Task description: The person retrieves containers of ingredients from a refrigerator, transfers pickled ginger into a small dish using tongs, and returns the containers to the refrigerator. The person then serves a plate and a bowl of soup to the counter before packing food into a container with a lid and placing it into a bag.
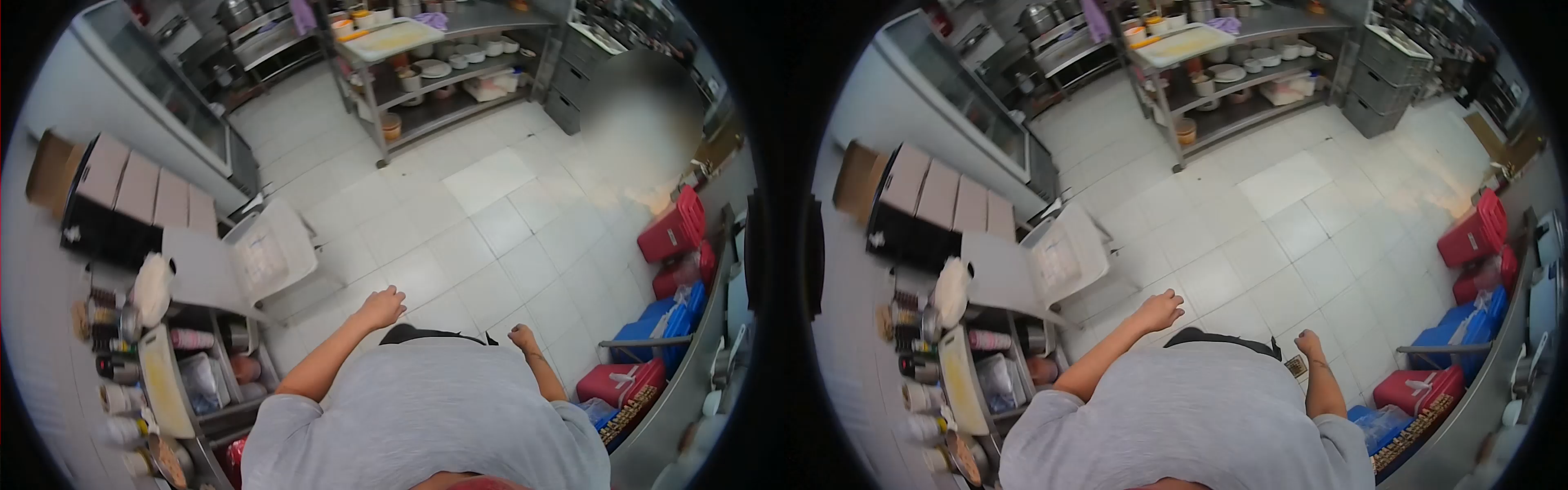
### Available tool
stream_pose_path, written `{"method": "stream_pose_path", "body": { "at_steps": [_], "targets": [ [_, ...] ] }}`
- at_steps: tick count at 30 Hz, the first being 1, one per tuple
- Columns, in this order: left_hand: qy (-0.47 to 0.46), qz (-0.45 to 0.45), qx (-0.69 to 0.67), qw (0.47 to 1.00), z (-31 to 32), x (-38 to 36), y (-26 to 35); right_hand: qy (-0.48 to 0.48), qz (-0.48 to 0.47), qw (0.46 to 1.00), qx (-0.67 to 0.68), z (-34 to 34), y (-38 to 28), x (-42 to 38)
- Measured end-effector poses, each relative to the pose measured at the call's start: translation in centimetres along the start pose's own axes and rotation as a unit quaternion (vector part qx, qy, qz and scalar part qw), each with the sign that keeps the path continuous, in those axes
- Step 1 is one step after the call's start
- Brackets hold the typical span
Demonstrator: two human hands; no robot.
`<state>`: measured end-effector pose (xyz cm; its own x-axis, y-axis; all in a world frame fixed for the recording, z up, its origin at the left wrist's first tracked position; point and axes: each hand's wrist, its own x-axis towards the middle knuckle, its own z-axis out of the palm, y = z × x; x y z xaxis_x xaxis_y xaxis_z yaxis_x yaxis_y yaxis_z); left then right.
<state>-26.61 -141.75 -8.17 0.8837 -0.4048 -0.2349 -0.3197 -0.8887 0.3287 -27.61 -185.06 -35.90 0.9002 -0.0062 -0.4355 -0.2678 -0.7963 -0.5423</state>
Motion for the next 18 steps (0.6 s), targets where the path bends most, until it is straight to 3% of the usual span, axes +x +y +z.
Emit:
{"method": "stream_pose_path", "body": {
  "at_steps": [1, 4, 7, 10, 13, 16, 18],
  "targets": [
    [-0.018, 0.015, 0.003, 1.000, -0.8, 2.6, 0.6, 0.015, -0.019, 0.999, -0.048, -1.3, 0.9, 0.9],
    [-0.095, 0.041, -0.014, 0.994, -1.2, 9.8, 0.1, -0.025, 0.009, 0.995, 0.098, -5.8, -2.3, 5.2],
    [-0.205, 0.052, 0.051, 0.976, -1.9, 16.6, -1.1, 0.018, -0.016, 0.987, 0.160, -10.0, -7.0, 11.9],
    [-0.265, 0.069, 0.031, 0.961, -3.2, 24.6, -3.8, -0.011, -0.012, 0.973, 0.231, -15.4, -11.3, 18.0],
    [-0.247, 0.036, 0.045, 0.967, -6.1, 34.3, -5.7, -0.030, 0.033, 0.959, 0.282, -20.0, -11.5, 24.6],
    [-0.186, 0.085, 0.073, 0.976, -10.7, 44.9, -5.6, -0.026, 0.153, 0.956, 0.249, -26.3, -9.8, 29.3],
    [-0.145, 0.133, 0.091, 0.976, -14.1, 52.3, -4.2, 0.051, 0.177, 0.931, 0.314, -30.0, -7.7, 32.3]
  ]
}}
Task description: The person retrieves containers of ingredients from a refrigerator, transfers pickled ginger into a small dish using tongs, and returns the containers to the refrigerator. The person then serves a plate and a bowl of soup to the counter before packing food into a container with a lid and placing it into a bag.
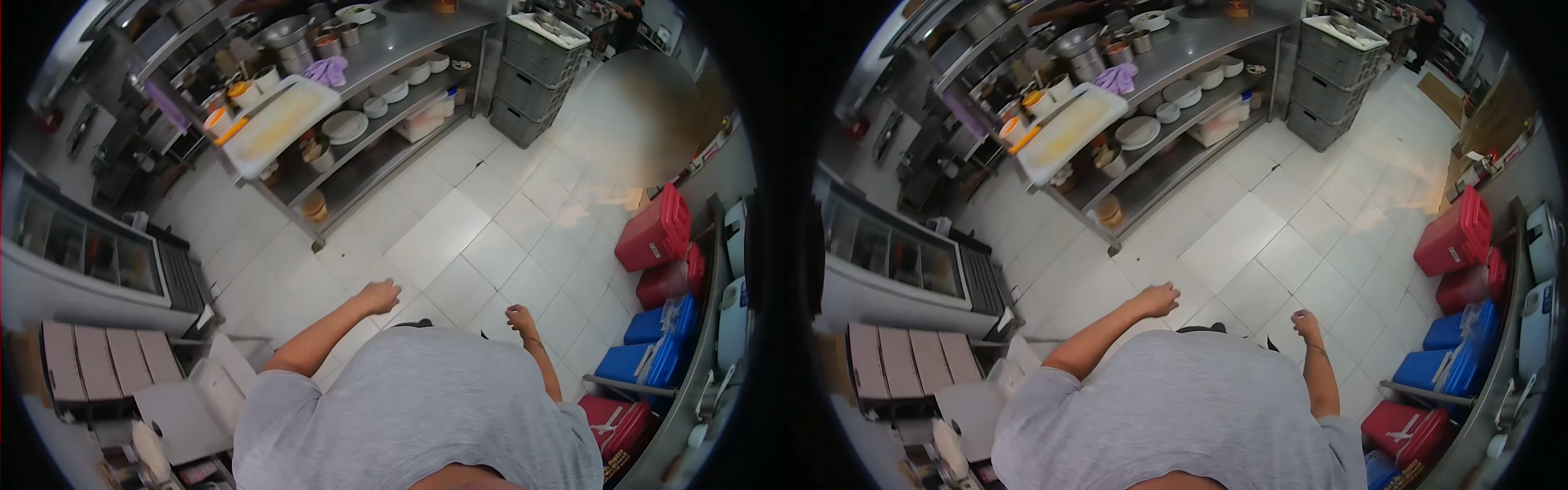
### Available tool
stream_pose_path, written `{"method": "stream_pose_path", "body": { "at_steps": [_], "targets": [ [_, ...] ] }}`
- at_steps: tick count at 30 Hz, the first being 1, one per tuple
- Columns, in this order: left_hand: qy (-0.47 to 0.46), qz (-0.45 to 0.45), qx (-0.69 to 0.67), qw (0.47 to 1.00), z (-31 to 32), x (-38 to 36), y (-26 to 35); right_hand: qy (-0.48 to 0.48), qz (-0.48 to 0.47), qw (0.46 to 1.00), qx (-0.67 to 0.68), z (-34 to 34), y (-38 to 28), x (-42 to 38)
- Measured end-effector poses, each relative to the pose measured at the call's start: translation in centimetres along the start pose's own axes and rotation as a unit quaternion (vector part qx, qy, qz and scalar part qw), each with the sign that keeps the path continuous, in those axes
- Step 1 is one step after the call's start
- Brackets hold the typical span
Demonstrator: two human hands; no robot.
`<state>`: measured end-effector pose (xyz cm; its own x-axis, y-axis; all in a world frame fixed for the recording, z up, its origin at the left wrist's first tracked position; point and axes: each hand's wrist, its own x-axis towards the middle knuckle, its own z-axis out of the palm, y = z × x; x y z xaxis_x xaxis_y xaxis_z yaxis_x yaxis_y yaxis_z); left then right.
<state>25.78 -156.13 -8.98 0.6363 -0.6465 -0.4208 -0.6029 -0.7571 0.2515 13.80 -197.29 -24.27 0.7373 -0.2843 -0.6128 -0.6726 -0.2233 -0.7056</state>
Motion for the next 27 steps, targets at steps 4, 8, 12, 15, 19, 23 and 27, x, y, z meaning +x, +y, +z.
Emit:
{"method": "stream_pose_path", "body": {
  "at_steps": [4, 8, 12, 15, 19, 23, 27],
  "targets": [
    [0.058, 0.087, 0.027, 0.994, -10.2, 11.5, 0.7, 0.113, 0.034, 0.979, 0.166, -3.8, -2.3, 4.2],
    [0.079, 0.138, -0.012, 0.987, -14.6, 21.7, 1.9, 0.069, 0.122, 0.983, 0.119, -4.8, 1.0, 9.7],
    [0.108, 0.161, -0.054, 0.979, -17.1, 29.3, -1.5, -0.060, 0.130, 0.990, 0.012, -5.2, 10.6, 21.6],
    [0.179, 0.061, -0.073, 0.979, -21.9, 34.6, -8.8, -0.092, 0.206, 0.969, -0.099, -11.6, 1.1, 25.6],
    [0.340, -0.032, -0.134, 0.930, -33.8, 36.2, -15.7, -0.037, -0.043, 0.984, -0.168, -22.1, -12.9, 38.5],
    [0.332, -0.145, -0.371, 0.855, -39.3, 38.6, -19.6, 0.063, -0.179, 0.982, 0.019, -23.1, -34.6, 49.7],
    [0.321, -0.114, -0.612, 0.714, -44.1, 43.3, -25.8, -0.051, -0.272, 0.955, 0.104, -18.6, -61.3, 50.7]
  ]
}}
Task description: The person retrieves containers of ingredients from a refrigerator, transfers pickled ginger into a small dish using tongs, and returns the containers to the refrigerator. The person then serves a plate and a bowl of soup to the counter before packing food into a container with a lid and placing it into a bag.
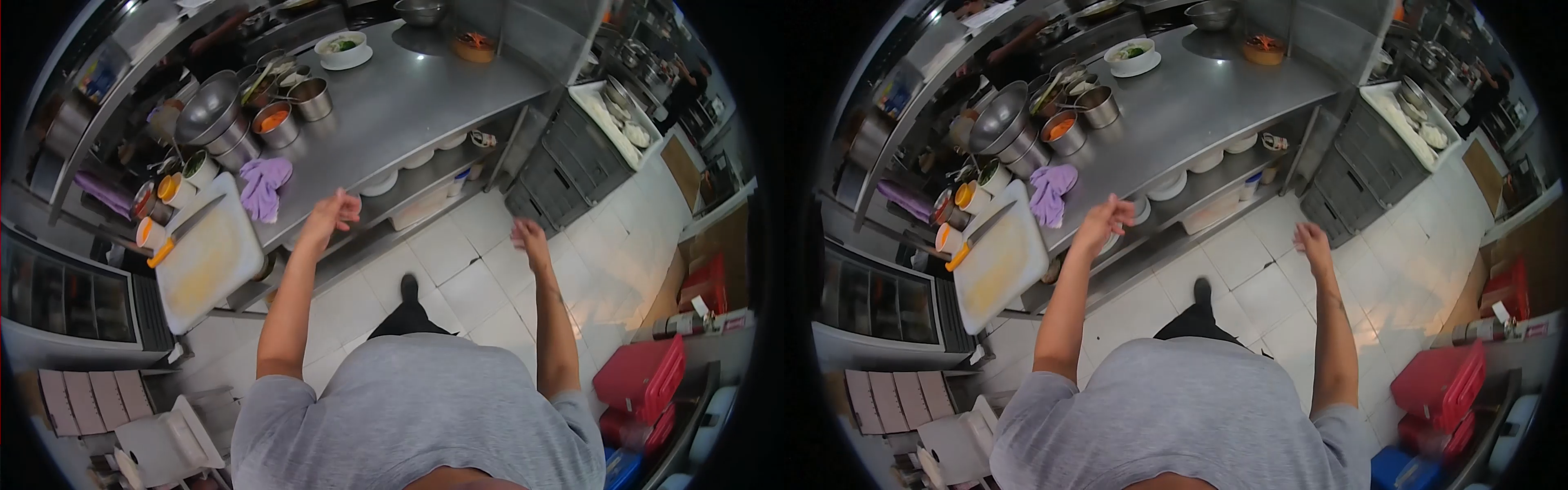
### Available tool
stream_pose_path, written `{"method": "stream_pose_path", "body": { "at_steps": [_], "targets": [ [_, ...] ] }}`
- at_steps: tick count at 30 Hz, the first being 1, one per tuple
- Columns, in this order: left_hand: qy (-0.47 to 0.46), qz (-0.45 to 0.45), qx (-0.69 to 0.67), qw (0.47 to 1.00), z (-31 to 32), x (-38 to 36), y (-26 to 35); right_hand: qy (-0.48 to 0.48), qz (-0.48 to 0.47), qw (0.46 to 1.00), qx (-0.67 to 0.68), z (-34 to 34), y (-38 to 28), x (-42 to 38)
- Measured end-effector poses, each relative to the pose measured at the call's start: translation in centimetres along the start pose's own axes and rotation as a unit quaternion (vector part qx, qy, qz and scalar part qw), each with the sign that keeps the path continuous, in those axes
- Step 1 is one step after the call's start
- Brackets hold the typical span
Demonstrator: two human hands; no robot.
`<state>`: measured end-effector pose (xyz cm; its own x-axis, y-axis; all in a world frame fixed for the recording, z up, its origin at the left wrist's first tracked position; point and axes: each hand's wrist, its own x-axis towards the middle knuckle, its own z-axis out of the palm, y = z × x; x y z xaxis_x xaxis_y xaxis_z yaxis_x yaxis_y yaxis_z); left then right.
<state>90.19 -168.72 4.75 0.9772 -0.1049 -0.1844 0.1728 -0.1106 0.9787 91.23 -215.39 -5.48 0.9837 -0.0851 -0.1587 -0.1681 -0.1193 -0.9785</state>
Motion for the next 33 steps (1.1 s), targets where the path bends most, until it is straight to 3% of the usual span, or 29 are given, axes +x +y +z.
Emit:
{"method": "stream_pose_path", "body": {
  "at_steps": [7, 11, 13, 14, 15, 18, 22, 24, 26, 27, 33],
  "targets": [
    [0.143, 0.134, -0.167, 0.966, -4.1, 25.0, 7.3, -0.148, -0.094, 0.984, 0.039, 15.4, -18.7, 26.8],
    [0.362, 0.068, -0.208, 0.906, -7.2, 41.9, 8.8, -0.186, -0.056, 0.980, 0.049, 23.5, -23.8, 42.0],
    [0.488, 0.057, -0.215, 0.844, -10.9, 50.5, 7.3, -0.182, -0.025, 0.982, 0.051, 27.4, -25.3, 48.3],
    [0.550, 0.046, -0.215, 0.806, -12.8, 53.7, 6.6, -0.181, -0.005, 0.982, 0.052, 29.4, -25.8, 51.1],
    [0.566, 0.023, -0.160, 0.809, -13.7, 54.1, 7.3, -0.189, 0.007, 0.981, 0.048, 31.1, -26.3, 53.4],
    [0.582, 0.141, -0.286, 0.748, -17.3, 58.8, 5.7, -0.209, 0.042, 0.976, 0.036, 35.6, -26.8, 59.0],
    [0.498, 0.136, -0.389, 0.763, -21.1, 63.1, 4.6, -0.266, 0.055, 0.958, 0.087, 40.3, -28.2, 62.5],
    [0.444, 0.090, -0.434, 0.779, -18.1, 59.9, 9.1, -0.294, 0.037, 0.948, 0.114, 42.2, -27.7, 64.0],
    [0.442, 0.096, -0.430, 0.782, -18.3, 60.3, 8.2, -0.310, -0.015, 0.942, 0.128, 44.4, -26.8, 65.7],
    [0.453, 0.100, -0.410, 0.785, -18.3, 60.5, 7.8, -0.249, -0.066, 0.956, 0.137, 45.1, -26.3, 65.5],
    [0.437, 0.156, -0.434, 0.773, -14.9, 58.1, 8.9, -0.248, -0.011, 0.958, 0.142, 43.6, -26.2, 64.5]
  ]
}}
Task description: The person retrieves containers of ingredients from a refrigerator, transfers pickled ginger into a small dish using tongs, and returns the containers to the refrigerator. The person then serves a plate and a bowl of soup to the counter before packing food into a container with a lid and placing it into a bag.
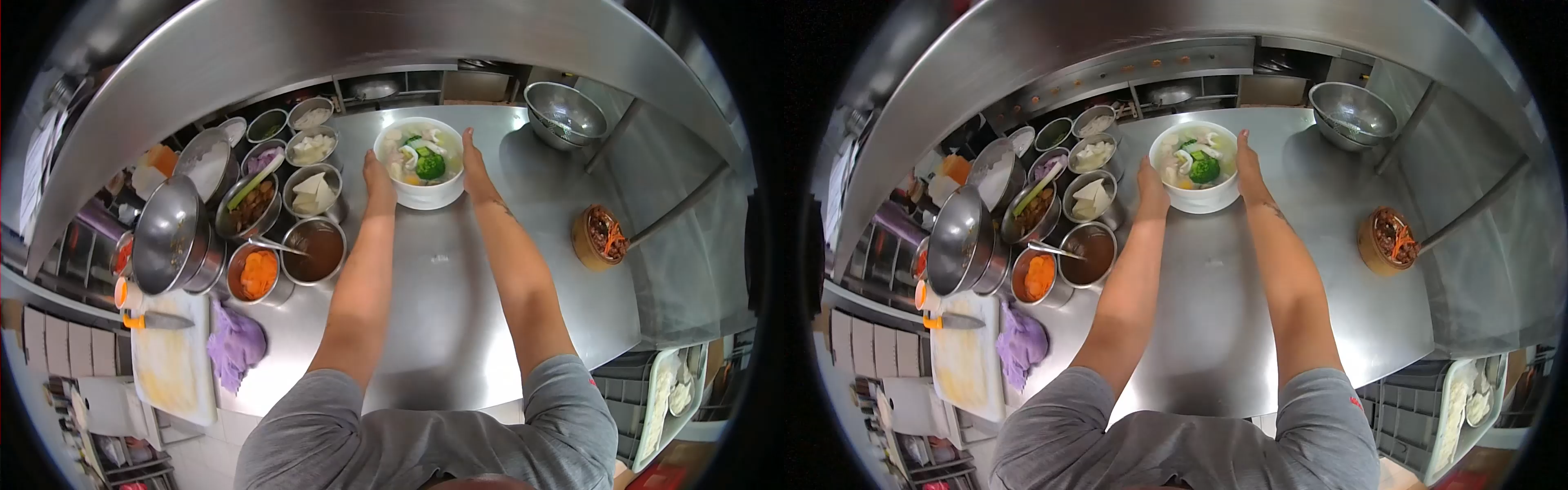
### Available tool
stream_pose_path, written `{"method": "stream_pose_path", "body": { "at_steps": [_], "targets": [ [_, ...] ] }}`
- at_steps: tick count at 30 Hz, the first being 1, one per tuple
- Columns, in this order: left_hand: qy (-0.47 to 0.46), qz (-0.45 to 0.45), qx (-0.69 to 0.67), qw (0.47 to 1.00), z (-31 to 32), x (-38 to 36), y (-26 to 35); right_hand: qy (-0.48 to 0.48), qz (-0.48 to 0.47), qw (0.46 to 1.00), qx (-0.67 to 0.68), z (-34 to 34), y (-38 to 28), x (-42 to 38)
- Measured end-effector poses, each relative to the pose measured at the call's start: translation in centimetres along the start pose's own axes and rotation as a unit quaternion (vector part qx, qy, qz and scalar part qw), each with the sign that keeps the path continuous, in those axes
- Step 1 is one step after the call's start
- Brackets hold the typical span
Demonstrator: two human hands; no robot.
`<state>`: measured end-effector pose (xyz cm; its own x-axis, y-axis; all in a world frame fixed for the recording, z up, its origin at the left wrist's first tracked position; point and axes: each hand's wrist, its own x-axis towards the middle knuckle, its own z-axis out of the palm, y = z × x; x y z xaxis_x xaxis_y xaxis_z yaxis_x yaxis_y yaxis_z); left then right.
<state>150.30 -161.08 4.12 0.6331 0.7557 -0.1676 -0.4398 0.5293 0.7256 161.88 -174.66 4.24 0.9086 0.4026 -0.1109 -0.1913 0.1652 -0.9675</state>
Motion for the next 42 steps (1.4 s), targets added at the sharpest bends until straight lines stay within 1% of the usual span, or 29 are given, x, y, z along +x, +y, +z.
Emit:
{"method": "stream_pose_path", "body": {
  "at_steps": [3, 4, 6, 9, 12, 15, 17, 21, 22, 24, 25, 26, 27, 29, 30, 32, 35, 36, 37, 40, 42],
  "targets": [
    [-0.024, 0.012, -0.002, 1.000, -1.4, -1.7, -0.3, -0.095, -0.042, 0.994, 0.029, -1.3, 0.1, -2.7],
    [-0.030, 0.013, -0.002, 0.999, -2.3, -2.2, -0.6, -0.055, -0.010, 0.998, 0.016, -1.4, 0.1, -3.6],
    [-0.004, 0.005, -0.005, 1.000, -2.5, -5.9, 0.3, 0.022, 0.054, 0.998, -0.012, -0.6, -1.9, -7.0],
    [0.029, 0.019, -0.009, 0.999, -3.3, -11.8, 1.8, 0.017, 0.075, 0.996, -0.047, -1.1, -2.8, -11.6],
    [0.064, 0.026, -0.017, 0.997, -4.6, -18.9, 3.3, -0.032, 0.050, 0.998, -0.033, -1.7, -2.9, -17.4],
    [0.088, 0.020, -0.036, 0.995, -7.0, -25.6, 5.2, -0.054, 0.068, 0.994, -0.059, -1.1, -4.2, -25.0],
    [0.106, 0.020, -0.038, 0.993, -9.0, -30.6, 6.5, -0.101, 0.089, 0.989, -0.053, -1.0, -3.5, -29.0],
    [0.146, 0.063, -0.058, 0.986, -15.0, -38.9, 8.3, -0.168, 0.102, 0.979, -0.048, 0.9, -1.2, -36.6],
    [0.159, 0.074, -0.060, 0.983, -16.2, -41.7, 9.3, -0.185, 0.123, 0.974, -0.034, 1.7, -0.7, -39.0],
    [0.181, 0.120, -0.061, 0.974, -19.2, -46.2, 10.4, -0.245, 0.143, 0.959, -0.022, 3.3, 0.7, -43.2],
    [0.205, 0.139, -0.054, 0.967, -21.2, -48.0, 10.8, -0.275, 0.155, 0.949, -0.016, 4.3, 1.5, -45.3],
    [0.230, 0.156, -0.047, 0.959, -23.5, -49.9, 11.2, -0.281, 0.173, 0.944, -0.028, 5.4, 2.6, -47.4],
    [0.256, 0.173, -0.041, 0.950, -25.3, -52.0, 12.1, -0.291, 0.166, 0.941, -0.041, 6.7, 4.0, -49.3],
    [0.282, 0.194, -0.071, 0.937, -28.7, -56.2, 14.2, -0.312, 0.153, 0.935, -0.065, 9.7, 6.7, -53.4],
    [0.297, 0.213, -0.080, 0.927, -30.4, -57.7, 15.0, -0.342, 0.143, 0.926, -0.067, 11.4, 7.6, -55.3],
    [0.330, 0.250, -0.074, 0.907, -34.9, -61.5, 17.2, -0.397, 0.136, 0.905, -0.071, 14.8, 8.9, -60.8],
    [0.384, 0.293, -0.026, 0.875, -42.5, -66.9, 21.2, -0.468, 0.176, 0.864, -0.050, 20.8, 11.8, -68.5],
    [0.404, 0.303, -0.012, 0.863, -44.9, -68.6, 22.7, -0.491, 0.170, 0.853, -0.033, 23.0, 13.1, -71.0],
    [0.426, 0.307, -0.004, 0.851, -46.9, -70.3, 23.6, -0.502, 0.187, 0.843, -0.042, 24.5, 14.0, -73.4],
    [0.479, 0.337, -0.008, 0.811, -54.3, -74.1, 28.1, -0.557, 0.215, 0.801, -0.030, 32.1, 16.1, -80.8],
    [0.508, 0.360, -0.023, 0.782, -58.4, -76.7, 31.4, -0.585, 0.239, 0.774, -0.045, 36.9, 18.7, -85.2]
  ]
}}
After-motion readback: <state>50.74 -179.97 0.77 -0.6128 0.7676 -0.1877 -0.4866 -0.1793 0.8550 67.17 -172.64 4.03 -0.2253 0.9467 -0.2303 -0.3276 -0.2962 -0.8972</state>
